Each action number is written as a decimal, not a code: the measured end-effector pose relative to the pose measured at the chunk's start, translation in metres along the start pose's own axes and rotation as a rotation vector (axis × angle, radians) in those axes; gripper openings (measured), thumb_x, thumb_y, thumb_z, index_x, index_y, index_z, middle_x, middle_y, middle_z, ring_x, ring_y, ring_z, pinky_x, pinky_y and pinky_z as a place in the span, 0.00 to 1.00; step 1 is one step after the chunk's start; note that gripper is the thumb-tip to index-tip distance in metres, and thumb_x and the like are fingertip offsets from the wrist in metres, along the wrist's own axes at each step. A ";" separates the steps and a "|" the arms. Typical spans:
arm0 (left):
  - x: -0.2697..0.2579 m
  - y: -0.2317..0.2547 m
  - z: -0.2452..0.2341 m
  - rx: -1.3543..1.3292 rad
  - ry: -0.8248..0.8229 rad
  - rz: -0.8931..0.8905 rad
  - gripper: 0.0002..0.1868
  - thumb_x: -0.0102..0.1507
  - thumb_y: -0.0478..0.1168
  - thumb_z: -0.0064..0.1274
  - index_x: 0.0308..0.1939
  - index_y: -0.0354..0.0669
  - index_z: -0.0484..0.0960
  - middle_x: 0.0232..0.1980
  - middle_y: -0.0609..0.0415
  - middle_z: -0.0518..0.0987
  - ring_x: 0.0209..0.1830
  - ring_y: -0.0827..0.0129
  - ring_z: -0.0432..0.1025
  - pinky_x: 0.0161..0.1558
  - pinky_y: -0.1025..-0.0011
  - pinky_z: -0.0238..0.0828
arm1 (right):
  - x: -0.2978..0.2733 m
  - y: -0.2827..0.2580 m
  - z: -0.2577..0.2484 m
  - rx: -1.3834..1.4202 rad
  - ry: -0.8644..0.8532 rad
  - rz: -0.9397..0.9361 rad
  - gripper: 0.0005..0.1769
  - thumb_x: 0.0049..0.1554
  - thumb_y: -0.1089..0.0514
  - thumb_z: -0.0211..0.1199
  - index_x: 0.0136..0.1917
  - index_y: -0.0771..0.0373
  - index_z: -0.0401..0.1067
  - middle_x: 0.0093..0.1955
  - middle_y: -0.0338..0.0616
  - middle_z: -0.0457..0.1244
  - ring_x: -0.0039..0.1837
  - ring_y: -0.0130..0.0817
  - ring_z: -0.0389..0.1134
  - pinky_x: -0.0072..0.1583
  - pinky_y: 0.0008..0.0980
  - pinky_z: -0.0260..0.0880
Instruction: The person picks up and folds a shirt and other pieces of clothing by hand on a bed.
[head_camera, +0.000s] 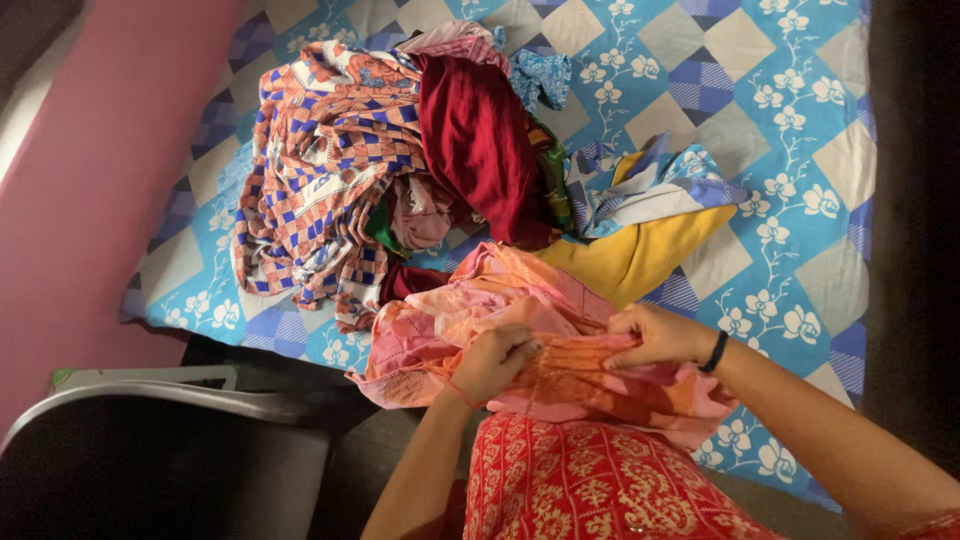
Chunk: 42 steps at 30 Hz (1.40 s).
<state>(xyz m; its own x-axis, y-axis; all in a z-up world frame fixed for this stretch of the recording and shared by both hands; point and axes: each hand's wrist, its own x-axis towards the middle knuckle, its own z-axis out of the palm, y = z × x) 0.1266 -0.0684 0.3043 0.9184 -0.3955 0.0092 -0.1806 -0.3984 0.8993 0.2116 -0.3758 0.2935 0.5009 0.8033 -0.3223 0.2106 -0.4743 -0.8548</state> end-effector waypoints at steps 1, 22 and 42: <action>-0.012 -0.002 -0.005 0.003 0.011 -0.009 0.13 0.67 0.41 0.51 0.34 0.33 0.74 0.32 0.43 0.72 0.33 0.52 0.69 0.40 0.60 0.68 | -0.005 0.005 -0.004 0.012 -0.074 -0.126 0.18 0.48 0.51 0.76 0.36 0.66 0.73 0.33 0.41 0.62 0.37 0.36 0.60 0.42 0.35 0.60; -0.037 0.028 0.131 0.222 0.070 -0.113 0.16 0.61 0.47 0.57 0.43 0.37 0.81 0.46 0.43 0.79 0.51 0.47 0.74 0.52 0.55 0.71 | -0.026 0.003 0.048 -0.277 0.097 -0.450 0.13 0.45 0.54 0.75 0.43 0.55 0.77 0.40 0.38 0.67 0.49 0.42 0.66 0.54 0.38 0.63; -0.080 0.001 0.119 -0.171 -0.044 -0.341 0.18 0.62 0.50 0.57 0.41 0.35 0.81 0.43 0.45 0.77 0.44 0.54 0.73 0.48 0.61 0.70 | 0.082 0.137 0.117 -0.324 0.071 0.325 0.25 0.58 0.44 0.58 0.65 0.53 0.67 0.52 0.56 0.71 0.56 0.53 0.73 0.58 0.47 0.72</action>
<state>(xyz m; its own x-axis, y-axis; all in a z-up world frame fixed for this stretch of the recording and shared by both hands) 0.0106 -0.1358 0.2522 0.8990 -0.3008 -0.3182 0.1971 -0.3710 0.9075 0.1829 -0.3330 0.1022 0.6382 0.5729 -0.5143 0.2789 -0.7947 -0.5392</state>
